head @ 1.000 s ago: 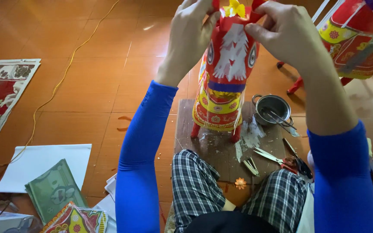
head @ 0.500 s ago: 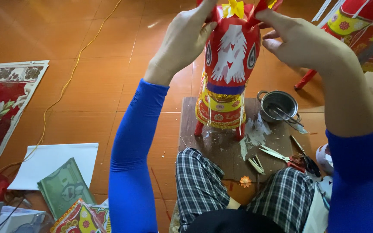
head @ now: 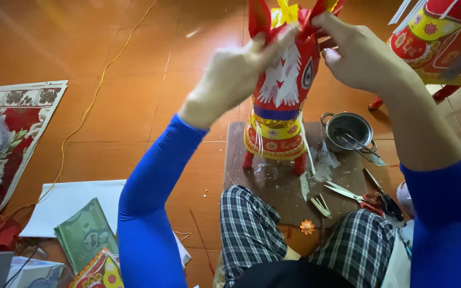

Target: Assembling and decorating traditional paper horse figures using glue and paper cutouts.

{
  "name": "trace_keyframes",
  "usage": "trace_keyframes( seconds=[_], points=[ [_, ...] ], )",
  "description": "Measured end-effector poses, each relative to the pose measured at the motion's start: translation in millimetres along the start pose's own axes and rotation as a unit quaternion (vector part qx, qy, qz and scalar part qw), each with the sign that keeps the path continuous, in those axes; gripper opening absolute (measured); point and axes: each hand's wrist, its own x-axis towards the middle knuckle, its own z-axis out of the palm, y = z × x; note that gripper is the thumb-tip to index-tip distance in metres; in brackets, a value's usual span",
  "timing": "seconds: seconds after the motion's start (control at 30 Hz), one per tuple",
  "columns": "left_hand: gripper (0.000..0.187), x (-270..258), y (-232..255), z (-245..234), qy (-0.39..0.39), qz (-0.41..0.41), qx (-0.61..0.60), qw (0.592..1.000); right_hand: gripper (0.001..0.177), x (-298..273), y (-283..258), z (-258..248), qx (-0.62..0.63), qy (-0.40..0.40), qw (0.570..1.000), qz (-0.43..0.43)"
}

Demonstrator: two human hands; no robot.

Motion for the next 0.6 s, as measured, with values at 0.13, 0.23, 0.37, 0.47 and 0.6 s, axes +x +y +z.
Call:
trace_keyframes(
  seconds=[0.13,0.23,0.37,0.47,0.6],
  points=[
    [0.069,-3.7,-13.3,20.8,-0.033,-0.034,-0.084,0.995,0.05,3.5,10.5,4.9,-0.036,-0.005,0.999,-0.003],
    [0.05,0.7,-11.2,8.3,-0.028,-0.082,-0.258,0.962,0.045,-1.3,8.9,-1.9,-0.102,-0.001,0.994,-0.032],
    [0.055,7.6,-2.6,0.9,0.006,-0.077,-0.281,0.957,0.027,-16.2,-28.5,-15.1,-0.32,-0.002,0.946,-0.055],
    [0.056,11.8,4.1,-14.4,0.004,-0.11,-0.362,0.926,0.023,-2.6,-40.1,-22.6,-0.093,-0.083,0.983,0.137],
    [0.053,11.4,-1.3,-9.6,0.005,-0.089,-0.408,0.909,0.052,19.4,-29.9,-32.8,0.027,-0.133,0.97,0.2]
  ],
)
